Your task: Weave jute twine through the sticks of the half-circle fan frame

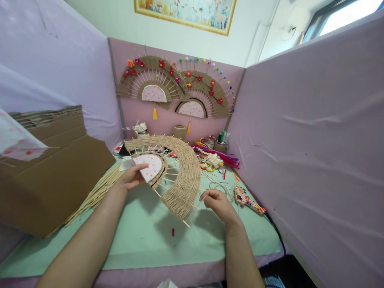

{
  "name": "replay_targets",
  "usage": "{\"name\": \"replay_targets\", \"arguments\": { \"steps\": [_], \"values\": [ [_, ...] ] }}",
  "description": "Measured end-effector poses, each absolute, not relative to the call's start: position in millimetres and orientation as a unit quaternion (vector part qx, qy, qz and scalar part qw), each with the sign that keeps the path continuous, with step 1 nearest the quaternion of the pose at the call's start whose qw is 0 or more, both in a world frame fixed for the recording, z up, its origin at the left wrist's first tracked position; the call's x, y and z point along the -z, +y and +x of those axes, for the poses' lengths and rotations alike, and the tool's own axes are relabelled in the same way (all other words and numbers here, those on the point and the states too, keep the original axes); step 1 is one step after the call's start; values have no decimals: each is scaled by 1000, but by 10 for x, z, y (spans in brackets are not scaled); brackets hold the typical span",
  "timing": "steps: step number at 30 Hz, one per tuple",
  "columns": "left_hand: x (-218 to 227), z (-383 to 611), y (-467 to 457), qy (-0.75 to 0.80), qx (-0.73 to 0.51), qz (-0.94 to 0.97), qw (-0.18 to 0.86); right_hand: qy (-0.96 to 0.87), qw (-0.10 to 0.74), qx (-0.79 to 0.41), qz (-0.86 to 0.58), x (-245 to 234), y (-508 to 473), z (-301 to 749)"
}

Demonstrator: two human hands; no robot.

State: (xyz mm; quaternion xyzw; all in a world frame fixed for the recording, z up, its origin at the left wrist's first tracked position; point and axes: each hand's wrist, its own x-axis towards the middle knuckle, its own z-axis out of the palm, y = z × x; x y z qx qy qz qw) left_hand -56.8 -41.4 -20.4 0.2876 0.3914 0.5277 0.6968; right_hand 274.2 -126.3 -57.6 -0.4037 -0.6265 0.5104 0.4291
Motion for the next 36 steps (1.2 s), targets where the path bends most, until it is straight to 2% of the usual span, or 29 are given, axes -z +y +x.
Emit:
{"name": "replay_targets", "arguments": {
  "steps": [3,6,19,36],
  "values": [
    [185,-535,-449,397,-525,289,695,-607,417,-569,-366,588,-1297,2780],
    [175,-514,-470,392,-523,292,699,-622,413,-573,-337,586,-1324,2801],
    [257,-481,-412,381,-504,300,715,-612,541,-377,-437,537,-1253,2583],
    [253,-654,-409,446,-483,340,672,-656,521,-290,-462,572,-1256,2620]
  ]
}}
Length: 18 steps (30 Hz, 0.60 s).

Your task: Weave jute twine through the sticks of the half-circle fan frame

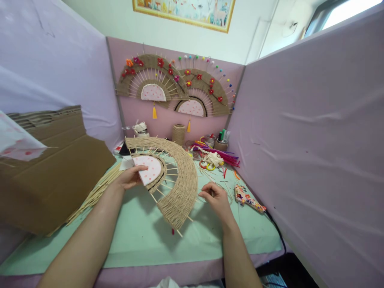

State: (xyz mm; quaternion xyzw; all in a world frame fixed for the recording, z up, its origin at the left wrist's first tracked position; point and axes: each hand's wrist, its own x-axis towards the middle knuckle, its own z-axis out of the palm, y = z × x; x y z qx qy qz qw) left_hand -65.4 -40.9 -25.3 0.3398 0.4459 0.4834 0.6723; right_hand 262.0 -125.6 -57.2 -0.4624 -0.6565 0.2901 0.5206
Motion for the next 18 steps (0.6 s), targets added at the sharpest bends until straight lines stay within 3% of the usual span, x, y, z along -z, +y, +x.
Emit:
{"name": "replay_targets", "arguments": {
  "steps": [10,18],
  "values": [
    [286,-724,-461,420,-482,344,688,-654,519,-398,-380,518,-1319,2657],
    [232,-682,-514,407,-511,315,688,-668,527,-364,-378,517,-1301,2637]
  ]
}}
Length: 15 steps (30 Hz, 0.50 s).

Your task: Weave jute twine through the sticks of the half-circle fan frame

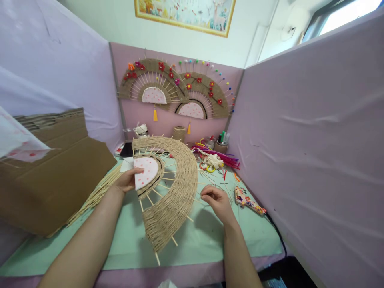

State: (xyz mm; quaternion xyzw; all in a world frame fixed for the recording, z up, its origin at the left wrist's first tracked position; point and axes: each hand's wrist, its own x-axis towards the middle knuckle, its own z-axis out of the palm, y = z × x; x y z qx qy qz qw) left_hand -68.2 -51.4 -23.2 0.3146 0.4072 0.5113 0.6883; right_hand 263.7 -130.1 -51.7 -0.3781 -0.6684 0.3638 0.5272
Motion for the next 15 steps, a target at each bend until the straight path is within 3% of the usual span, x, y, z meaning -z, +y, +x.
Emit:
{"name": "replay_targets", "arguments": {
  "steps": [7,12,15],
  "values": [
    [174,-680,-560,377,-533,307,692,-696,503,-234,-456,128,-1328,2443],
    [125,-754,-593,368,-558,295,683,-801,365,-244,-407,-317,-1242,2419],
    [114,-799,-606,348,-572,291,684,-834,293,-311,-349,-573,-1082,2413]
  ]
}}
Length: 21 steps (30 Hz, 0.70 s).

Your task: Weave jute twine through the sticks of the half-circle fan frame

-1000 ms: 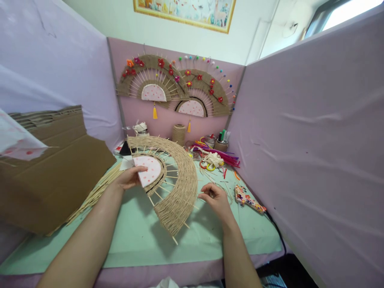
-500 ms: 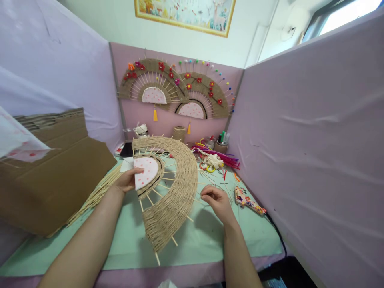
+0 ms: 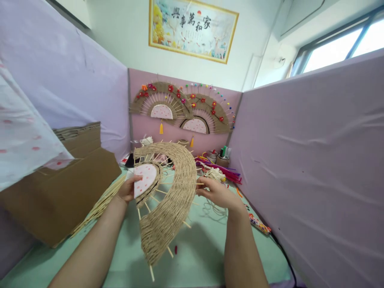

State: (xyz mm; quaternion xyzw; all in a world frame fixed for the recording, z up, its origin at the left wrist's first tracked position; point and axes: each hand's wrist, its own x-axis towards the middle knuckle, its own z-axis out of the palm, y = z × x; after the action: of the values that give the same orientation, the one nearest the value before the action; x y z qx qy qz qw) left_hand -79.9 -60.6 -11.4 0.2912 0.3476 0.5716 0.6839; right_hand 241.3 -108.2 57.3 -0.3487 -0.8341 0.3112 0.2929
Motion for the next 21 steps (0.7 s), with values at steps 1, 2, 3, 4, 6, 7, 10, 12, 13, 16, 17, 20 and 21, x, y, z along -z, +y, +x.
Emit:
{"name": "replay_targets", "arguments": {
  "steps": [1,2,3,4,6,7,10,12,13,16,17,20,21],
  "values": [
    [114,-809,-610,339,-575,291,686,-838,267,-342,-329,-651,-1017,2410],
    [115,-818,-612,330,-578,292,687,-840,245,-370,-312,-723,-950,2408],
    [117,-824,-614,322,-580,293,688,-839,229,-391,-300,-788,-885,2407],
    [121,-830,-613,316,-583,293,689,-838,222,-404,-293,-844,-824,2409],
    [134,-842,-603,309,-590,291,687,-833,231,-409,-292,-927,-726,2425],
    [144,-849,-594,306,-594,289,685,-830,242,-408,-293,-953,-692,2438],
    [178,-871,-563,300,-602,288,682,-821,290,-389,-301,-983,-652,2489],
    [197,-878,-547,298,-604,289,681,-813,324,-365,-316,-981,-667,2527],
    [203,-878,-543,300,-602,288,682,-810,338,-351,-326,-980,-682,2545],
    [209,-864,-544,316,-588,290,686,-808,360,-313,-346,-988,-741,2592],
    [209,-859,-547,319,-584,292,687,-808,365,-302,-350,-994,-759,2604],
    [210,-859,-556,324,-573,298,691,-815,370,-277,-349,-1006,-793,2630],
    [214,-866,-557,326,-569,299,693,-819,369,-272,-345,-1005,-797,2635]
  ]
}}
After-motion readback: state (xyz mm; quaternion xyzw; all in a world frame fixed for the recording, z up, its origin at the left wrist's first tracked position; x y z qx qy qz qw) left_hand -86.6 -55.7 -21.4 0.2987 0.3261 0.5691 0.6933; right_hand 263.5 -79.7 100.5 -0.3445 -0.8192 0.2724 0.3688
